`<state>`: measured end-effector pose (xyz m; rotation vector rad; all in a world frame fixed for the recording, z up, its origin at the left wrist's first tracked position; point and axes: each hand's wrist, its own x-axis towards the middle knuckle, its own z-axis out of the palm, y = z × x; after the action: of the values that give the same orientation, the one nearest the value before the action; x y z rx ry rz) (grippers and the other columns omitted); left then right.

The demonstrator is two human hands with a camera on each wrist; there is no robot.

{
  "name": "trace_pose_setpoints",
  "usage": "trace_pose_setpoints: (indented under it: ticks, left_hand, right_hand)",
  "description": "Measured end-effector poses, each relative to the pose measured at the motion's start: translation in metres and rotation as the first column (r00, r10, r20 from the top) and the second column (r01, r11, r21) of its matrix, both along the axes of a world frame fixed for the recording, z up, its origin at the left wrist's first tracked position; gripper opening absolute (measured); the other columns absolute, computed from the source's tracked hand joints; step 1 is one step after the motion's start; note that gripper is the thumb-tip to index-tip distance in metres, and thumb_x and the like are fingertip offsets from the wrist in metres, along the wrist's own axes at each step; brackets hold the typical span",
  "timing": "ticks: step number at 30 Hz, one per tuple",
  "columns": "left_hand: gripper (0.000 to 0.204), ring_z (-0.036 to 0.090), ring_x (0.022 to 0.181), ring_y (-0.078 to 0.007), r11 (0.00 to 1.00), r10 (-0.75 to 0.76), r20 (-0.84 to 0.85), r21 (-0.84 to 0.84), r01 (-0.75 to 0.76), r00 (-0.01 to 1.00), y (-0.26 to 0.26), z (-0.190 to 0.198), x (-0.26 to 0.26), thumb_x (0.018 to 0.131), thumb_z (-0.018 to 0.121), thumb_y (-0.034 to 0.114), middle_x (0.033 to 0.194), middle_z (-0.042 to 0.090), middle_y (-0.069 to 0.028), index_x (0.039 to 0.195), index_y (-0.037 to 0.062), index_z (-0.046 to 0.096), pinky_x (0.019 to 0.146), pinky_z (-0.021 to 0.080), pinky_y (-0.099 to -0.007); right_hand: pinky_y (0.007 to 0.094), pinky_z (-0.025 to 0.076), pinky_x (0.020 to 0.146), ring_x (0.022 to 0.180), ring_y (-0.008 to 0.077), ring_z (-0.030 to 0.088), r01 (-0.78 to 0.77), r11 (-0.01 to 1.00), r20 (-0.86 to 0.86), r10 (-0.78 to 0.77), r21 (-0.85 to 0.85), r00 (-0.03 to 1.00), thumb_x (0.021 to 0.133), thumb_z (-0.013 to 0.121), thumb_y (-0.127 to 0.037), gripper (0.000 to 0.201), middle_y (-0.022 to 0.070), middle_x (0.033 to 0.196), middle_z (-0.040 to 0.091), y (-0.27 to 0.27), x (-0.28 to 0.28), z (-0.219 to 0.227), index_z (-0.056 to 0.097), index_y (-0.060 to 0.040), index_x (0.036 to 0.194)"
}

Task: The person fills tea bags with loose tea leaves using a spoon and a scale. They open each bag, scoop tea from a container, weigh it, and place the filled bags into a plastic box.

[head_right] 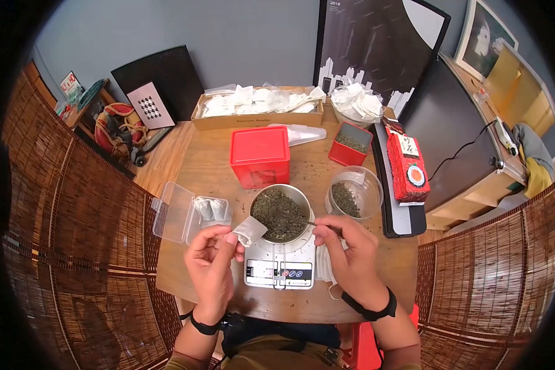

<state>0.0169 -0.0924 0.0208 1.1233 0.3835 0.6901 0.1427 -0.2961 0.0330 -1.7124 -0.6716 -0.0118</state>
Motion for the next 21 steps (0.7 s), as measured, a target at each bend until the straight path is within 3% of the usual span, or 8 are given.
trace_pose_setpoints:
  ticks: [2, 4, 7, 13, 16, 21]
  left_hand:
    - [0.014, 0.071, 0.078, -0.0143, 1.0, -0.005, 0.007, -0.016, 0.006, 1.0, 0.0, 0.0, 0.0, 0.103, 0.071, -0.002, 0.089, 0.074, -0.0098, 0.116, -0.0032, 0.07, 0.068, 0.056, -0.0268]
    - [0.013, 0.071, 0.078, -0.0142, 1.0, -0.005, 0.0, -0.014, 0.005, 1.0, 0.0, 0.001, 0.001, 0.103, 0.071, -0.002, 0.089, 0.074, -0.0096, 0.116, -0.0029, 0.07, 0.068, 0.056, -0.0268]
    - [0.013, 0.071, 0.078, -0.014, 1.0, -0.016, -0.006, -0.009, 0.016, 1.0, 0.0, 0.002, 0.004, 0.103, 0.071, -0.002, 0.089, 0.073, -0.0092, 0.115, -0.0025, 0.07, 0.067, 0.056, -0.0267]
    - [0.013, 0.07, 0.079, -0.0134, 0.999, -0.05, -0.023, 0.002, 0.05, 0.998, 0.001, 0.004, 0.008, 0.102, 0.071, -0.002, 0.09, 0.073, -0.0081, 0.115, -0.0024, 0.072, 0.067, 0.055, -0.0259]
    - [0.013, 0.07, 0.078, -0.0127, 0.995, -0.089, -0.054, 0.029, 0.091, 0.995, 0.004, 0.008, 0.011, 0.102, 0.072, -0.002, 0.091, 0.073, -0.0073, 0.115, -0.0025, 0.072, 0.066, 0.054, -0.0254]
    - [0.013, 0.069, 0.077, -0.0111, 0.987, -0.144, -0.11, 0.048, 0.15, 0.983, 0.005, 0.011, 0.023, 0.102, 0.072, -0.001, 0.092, 0.073, -0.0057, 0.115, -0.0025, 0.072, 0.066, 0.053, -0.0245]
  right_hand:
    - [0.0294, 0.056, 0.071, 0.077, 0.0169, 0.073, 0.002, 1.0, -0.001, -0.002, 0.005, 1.0, 0.103, 0.069, 0.0, 0.008, 0.0108, 0.093, 0.073, -0.007, -0.001, 0.012, 0.073, 0.0034, 0.11]
    - [0.03, 0.056, 0.071, 0.076, 0.0169, 0.071, -0.104, 0.976, 0.077, 0.121, -0.191, 0.99, 0.103, 0.069, 0.001, 0.008, 0.0098, 0.091, 0.071, -0.015, 0.0, 0.026, 0.072, 0.0034, 0.11]
    - [0.0304, 0.055, 0.071, 0.077, 0.0169, 0.07, -0.103, 0.956, 0.142, 0.146, -0.274, 0.979, 0.103, 0.068, 0.001, 0.007, 0.0098, 0.09, 0.07, -0.014, 0.006, 0.024, 0.071, 0.0032, 0.109]
    - [0.0292, 0.054, 0.068, 0.074, 0.0158, 0.071, 0.009, 0.999, 0.027, -0.008, -0.034, 1.0, 0.104, 0.068, 0.0, 0.007, 0.0098, 0.085, 0.07, -0.003, 0.008, 0.007, 0.072, 0.003, 0.109]
    - [0.0281, 0.055, 0.068, 0.072, 0.0145, 0.071, 0.081, 0.994, 0.177, -0.067, -0.074, 0.982, 0.104, 0.07, -0.001, 0.01, 0.009, 0.082, 0.07, -0.002, 0.01, 0.011, 0.074, 0.0035, 0.111]
    - [0.0276, 0.056, 0.066, 0.071, 0.0139, 0.073, 0.12, 0.989, 0.206, -0.1, -0.09, 0.974, 0.103, 0.072, -0.003, 0.012, 0.0115, 0.085, 0.075, 0.002, 0.011, 0.007, 0.076, 0.0046, 0.112]
